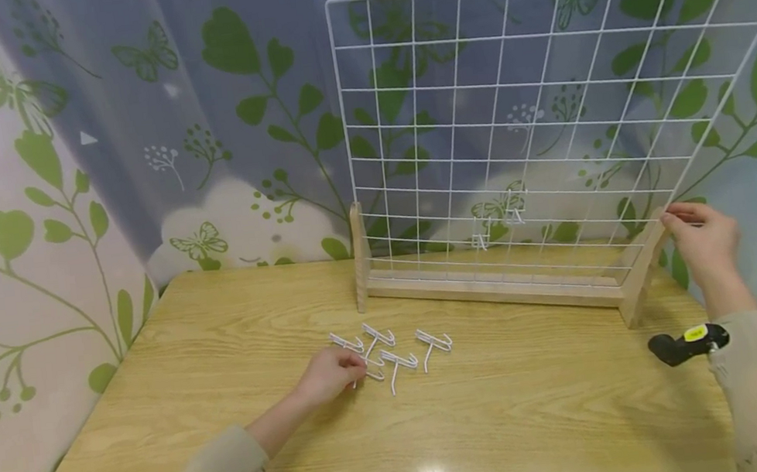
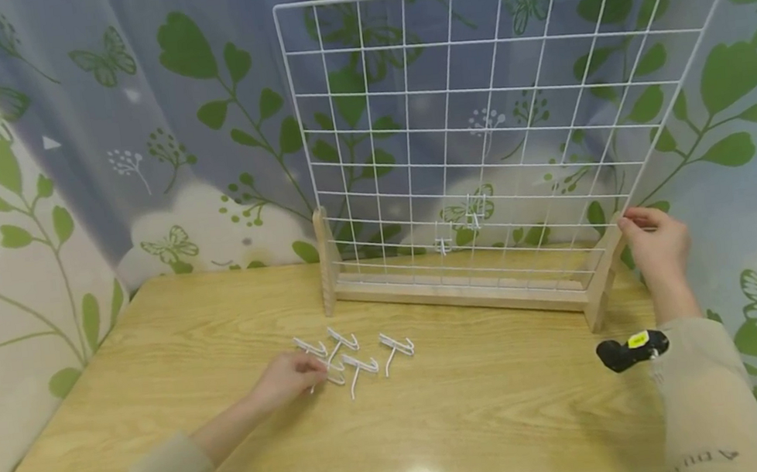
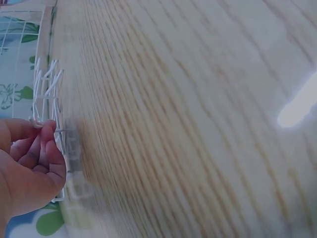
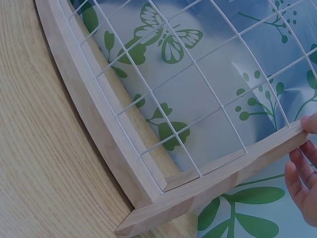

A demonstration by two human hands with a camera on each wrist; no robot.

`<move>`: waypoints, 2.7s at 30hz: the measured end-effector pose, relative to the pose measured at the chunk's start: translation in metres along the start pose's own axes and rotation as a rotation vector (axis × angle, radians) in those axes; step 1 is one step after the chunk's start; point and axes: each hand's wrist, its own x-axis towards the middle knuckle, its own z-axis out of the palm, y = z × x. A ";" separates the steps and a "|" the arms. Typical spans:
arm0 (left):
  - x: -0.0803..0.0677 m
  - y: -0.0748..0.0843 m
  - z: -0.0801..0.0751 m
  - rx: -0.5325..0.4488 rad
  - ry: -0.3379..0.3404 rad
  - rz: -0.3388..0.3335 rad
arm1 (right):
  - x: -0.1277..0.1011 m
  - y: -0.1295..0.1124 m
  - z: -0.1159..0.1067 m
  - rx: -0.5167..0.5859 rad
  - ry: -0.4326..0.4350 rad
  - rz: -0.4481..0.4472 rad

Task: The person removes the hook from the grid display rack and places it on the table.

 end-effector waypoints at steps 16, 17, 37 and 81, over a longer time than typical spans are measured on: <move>-0.003 -0.003 0.000 0.059 -0.015 0.011 | -0.001 -0.001 0.001 0.019 0.000 0.011; -0.004 -0.003 -0.001 0.065 -0.015 0.014 | -0.001 -0.001 0.001 0.016 0.001 0.011; -0.005 -0.004 -0.007 0.118 0.005 -0.001 | 0.001 0.001 0.000 0.029 -0.005 0.004; 0.054 0.073 0.004 -0.030 -0.011 0.068 | 0.000 0.002 0.000 0.032 -0.006 -0.005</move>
